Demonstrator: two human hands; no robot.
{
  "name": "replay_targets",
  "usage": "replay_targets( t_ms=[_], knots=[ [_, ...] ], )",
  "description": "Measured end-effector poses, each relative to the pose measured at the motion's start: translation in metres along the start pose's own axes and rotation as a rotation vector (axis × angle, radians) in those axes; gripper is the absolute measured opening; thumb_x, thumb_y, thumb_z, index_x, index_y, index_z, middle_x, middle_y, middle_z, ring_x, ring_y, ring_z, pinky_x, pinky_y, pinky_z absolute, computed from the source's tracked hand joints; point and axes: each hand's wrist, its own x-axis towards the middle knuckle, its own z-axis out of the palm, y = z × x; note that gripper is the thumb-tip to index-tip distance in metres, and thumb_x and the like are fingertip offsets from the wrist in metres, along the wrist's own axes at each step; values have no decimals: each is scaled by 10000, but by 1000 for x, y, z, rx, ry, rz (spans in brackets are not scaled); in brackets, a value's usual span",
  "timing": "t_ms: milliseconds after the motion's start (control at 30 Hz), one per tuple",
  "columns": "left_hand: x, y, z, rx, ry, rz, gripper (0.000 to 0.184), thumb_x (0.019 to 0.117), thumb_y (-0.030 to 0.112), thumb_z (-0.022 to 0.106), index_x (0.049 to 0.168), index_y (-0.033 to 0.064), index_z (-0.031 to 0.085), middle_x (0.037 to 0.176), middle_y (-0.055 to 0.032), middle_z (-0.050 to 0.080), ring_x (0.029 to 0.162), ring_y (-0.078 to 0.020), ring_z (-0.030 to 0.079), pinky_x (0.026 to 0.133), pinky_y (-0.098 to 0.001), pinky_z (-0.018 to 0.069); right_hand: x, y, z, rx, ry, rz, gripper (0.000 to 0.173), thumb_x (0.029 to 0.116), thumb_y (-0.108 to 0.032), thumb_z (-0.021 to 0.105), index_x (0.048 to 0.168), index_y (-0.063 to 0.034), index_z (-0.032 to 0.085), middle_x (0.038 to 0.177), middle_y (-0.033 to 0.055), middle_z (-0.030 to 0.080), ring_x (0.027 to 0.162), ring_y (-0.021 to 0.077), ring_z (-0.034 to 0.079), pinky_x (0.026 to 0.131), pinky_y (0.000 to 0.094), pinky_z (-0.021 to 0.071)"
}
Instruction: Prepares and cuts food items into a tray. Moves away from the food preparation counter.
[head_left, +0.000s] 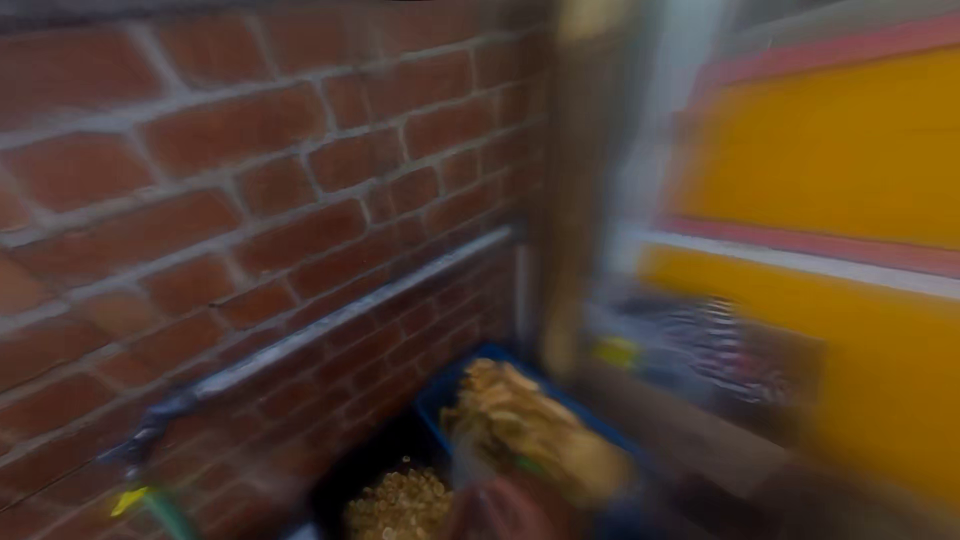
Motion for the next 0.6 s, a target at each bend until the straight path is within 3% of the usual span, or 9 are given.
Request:
replay_targets(
  t_ms=[133, 167, 233, 333, 367, 433, 500, 600],
  knots=[
    [38, -15, 22, -126, 260, 22, 448, 1004, -54, 401, 1444, -120, 445, 1446, -209, 554, 1306, -216, 579, 1112, -391, 476, 3, 14, -7, 216, -25, -80, 205, 1010, -246, 635, 1013, -95, 774, 925, 70, 752, 878, 232, 721, 805, 453, 593],
    [42, -19, 28, -165, 384, 54, 392, 975, -90, 452, 1361, -125, 509, 1354, -188, 623, 1228, -206, 629, 1068, -388, 515, 5, 17, -6, 276, -35, -53, 202, 1010, -243, 637, 1021, -91, 771, 935, 67, 748, 865, 214, 715, 796, 426, 597],
    [52, -20, 37, -180, 608, 29, 185, 906, -108, 600, 1065, -28, 548, 1044, -71, 708, 962, -127, 704, 888, -328, 599, 15, 22, -8, 395, -30, 15, 198, 1006, -230, 642, 1034, -73, 759, 934, 78, 730, 826, 196, 699, 761, 387, 599],
    [60, -18, 38, -210, 668, -26, 171, 878, -87, 649, 854, 53, 553, 863, -25, 744, 797, -99, 723, 755, -294, 619, 30, 24, -9, 464, -52, -21, 219, 1024, -240, 619, 1048, -60, 741, 953, 90, 718, 836, 200, 685, 772, 381, 587],
    [60, -19, 38, -243, 650, -40, 145, 919, -65, 598, 844, 60, 601, 801, -2, 727, 741, -83, 703, 724, -283, 612, 32, 23, -9, 472, -74, -57, 223, 1027, -237, 614, 1053, -54, 738, 969, 97, 721, 856, 204, 691, 790, 384, 588],
    [61, -13, 36, -337, 557, -76, 269, 1032, 30, 457, 962, 27, 717, 837, -2, 750, 786, -78, 711, 783, -287, 605, 36, 19, -8, 484, -132, -130, 230, 1036, -229, 601, 1054, -42, 733, 1009, 113, 732, 922, 220, 713, 851, 413, 596],
    [62, 4, 33, -469, 459, -154, 355, 1079, 112, 292, 1114, 4, 629, 967, -22, 741, 918, -90, 705, 884, -306, 584, 35, 13, -7, 508, -197, -167, 235, 1046, -222, 588, 1057, -29, 722, 1008, 127, 730, 943, 229, 718, 866, 420, 595],
    [66, 3, 16, -683, 340, -203, 424, 1095, 226, 173, 1209, 57, 545, 999, -21, 734, 940, -102, 702, 868, -316, 586, 36, 5, -6, 557, -251, -163, 244, 1053, -219, 578, 1066, -12, 707, 984, 139, 713, 903, 224, 702, 835, 395, 589]
  ],
)
